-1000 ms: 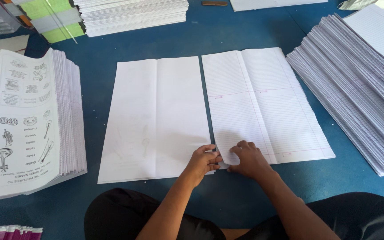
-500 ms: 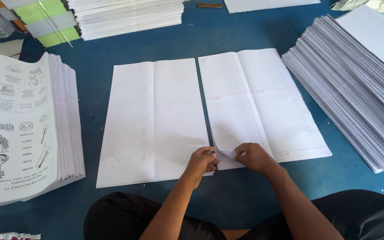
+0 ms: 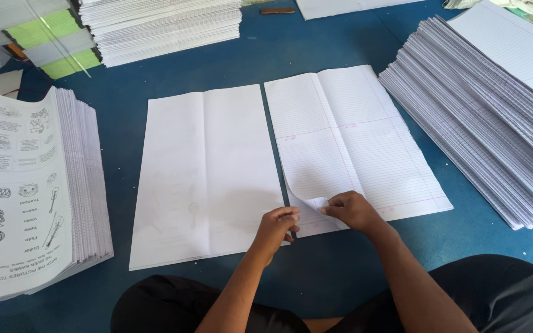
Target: The person inserts printed pages into blank lined paper sheets, folds them together, and places the assembled units into a growing stack. The person repeats this process multiple times, handling printed pages and blank sheets by hand.
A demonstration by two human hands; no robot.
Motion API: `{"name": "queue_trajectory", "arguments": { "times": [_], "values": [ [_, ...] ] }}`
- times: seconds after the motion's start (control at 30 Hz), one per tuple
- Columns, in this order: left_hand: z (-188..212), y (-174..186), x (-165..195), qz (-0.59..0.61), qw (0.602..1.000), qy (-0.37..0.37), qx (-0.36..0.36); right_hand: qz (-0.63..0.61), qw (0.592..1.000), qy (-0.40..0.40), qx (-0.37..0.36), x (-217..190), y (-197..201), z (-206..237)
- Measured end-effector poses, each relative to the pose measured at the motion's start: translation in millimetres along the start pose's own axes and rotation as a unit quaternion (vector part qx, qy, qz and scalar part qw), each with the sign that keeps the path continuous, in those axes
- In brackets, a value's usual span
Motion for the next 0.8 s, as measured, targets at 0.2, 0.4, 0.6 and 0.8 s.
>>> {"name": "queue_trajectory", "arguments": {
  "times": [0.2,0.4,0.6,0.8],
  "values": [
    [4.3,-4.0,0.5,-0.027,0.999,-0.01,-0.018,-0.037,0.998,-0.042,0.035,5.3,-0.8,-1.9],
    [4.7,-5.9,-3.0,-0.032,0.999,-0.022,-0.037,-0.03,0.997,-0.041,0.056,5.6,0.0,-2.6],
    [5.5,-10.0,-3.7,-0.045,0.998,-0.013,-0.034,-0.049,0.996,-0.034,0.067,4.1,1.5,-0.5],
    [-1.3,-10.5,-4.3,-0.004,0.999,-0.039,-0.001,-0.087,0.994,-0.045,0.053,1.3,7.0,3.9]
  ]
}}
Point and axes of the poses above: each hand's wrist, its own z-axis away from the middle knuckle, its own y-axis out of the back of the hand, x = y × z, the point moved 3 cm from there along -z, towards the middle knuckle, and after that the axes turned 5 degrees about x, right-handed, at the moved point
